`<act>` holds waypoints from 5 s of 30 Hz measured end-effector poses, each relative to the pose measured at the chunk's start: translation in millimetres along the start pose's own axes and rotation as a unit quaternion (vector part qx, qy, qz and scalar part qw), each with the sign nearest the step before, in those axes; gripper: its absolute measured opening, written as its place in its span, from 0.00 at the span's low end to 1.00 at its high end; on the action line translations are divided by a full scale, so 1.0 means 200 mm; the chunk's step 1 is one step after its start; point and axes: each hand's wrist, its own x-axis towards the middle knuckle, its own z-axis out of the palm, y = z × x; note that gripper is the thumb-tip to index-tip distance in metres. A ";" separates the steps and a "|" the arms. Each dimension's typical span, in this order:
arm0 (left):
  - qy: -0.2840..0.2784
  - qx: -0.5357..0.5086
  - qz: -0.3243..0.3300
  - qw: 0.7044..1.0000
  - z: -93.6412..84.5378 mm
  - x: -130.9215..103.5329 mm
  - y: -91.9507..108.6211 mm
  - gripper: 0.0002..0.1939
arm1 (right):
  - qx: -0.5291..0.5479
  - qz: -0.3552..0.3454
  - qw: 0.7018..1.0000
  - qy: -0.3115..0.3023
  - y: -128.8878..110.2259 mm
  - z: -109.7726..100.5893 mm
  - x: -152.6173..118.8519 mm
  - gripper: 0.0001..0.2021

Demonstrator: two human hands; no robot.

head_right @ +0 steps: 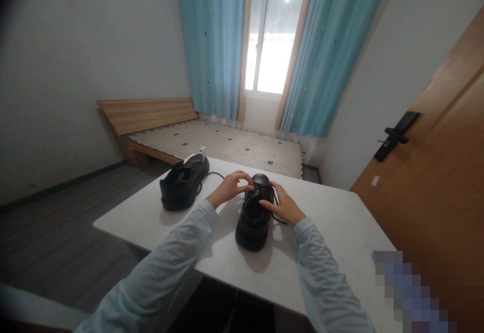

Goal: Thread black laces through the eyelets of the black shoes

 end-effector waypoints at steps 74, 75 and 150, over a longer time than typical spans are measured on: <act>0.009 -0.071 -0.057 0.996 0.05 0.01 0.05 0.08 | 0.027 0.006 1.000 -0.001 0.04 0.03 0.01 0.34; 0.014 -0.069 -0.057 0.996 0.04 0.01 0.05 0.08 | 0.026 0.007 1.000 -0.002 0.04 0.03 0.01 0.34; 0.040 -0.276 -0.126 0.952 -0.10 0.01 0.04 0.04 | 0.033 0.004 0.999 0.021 0.02 0.01 0.00 0.39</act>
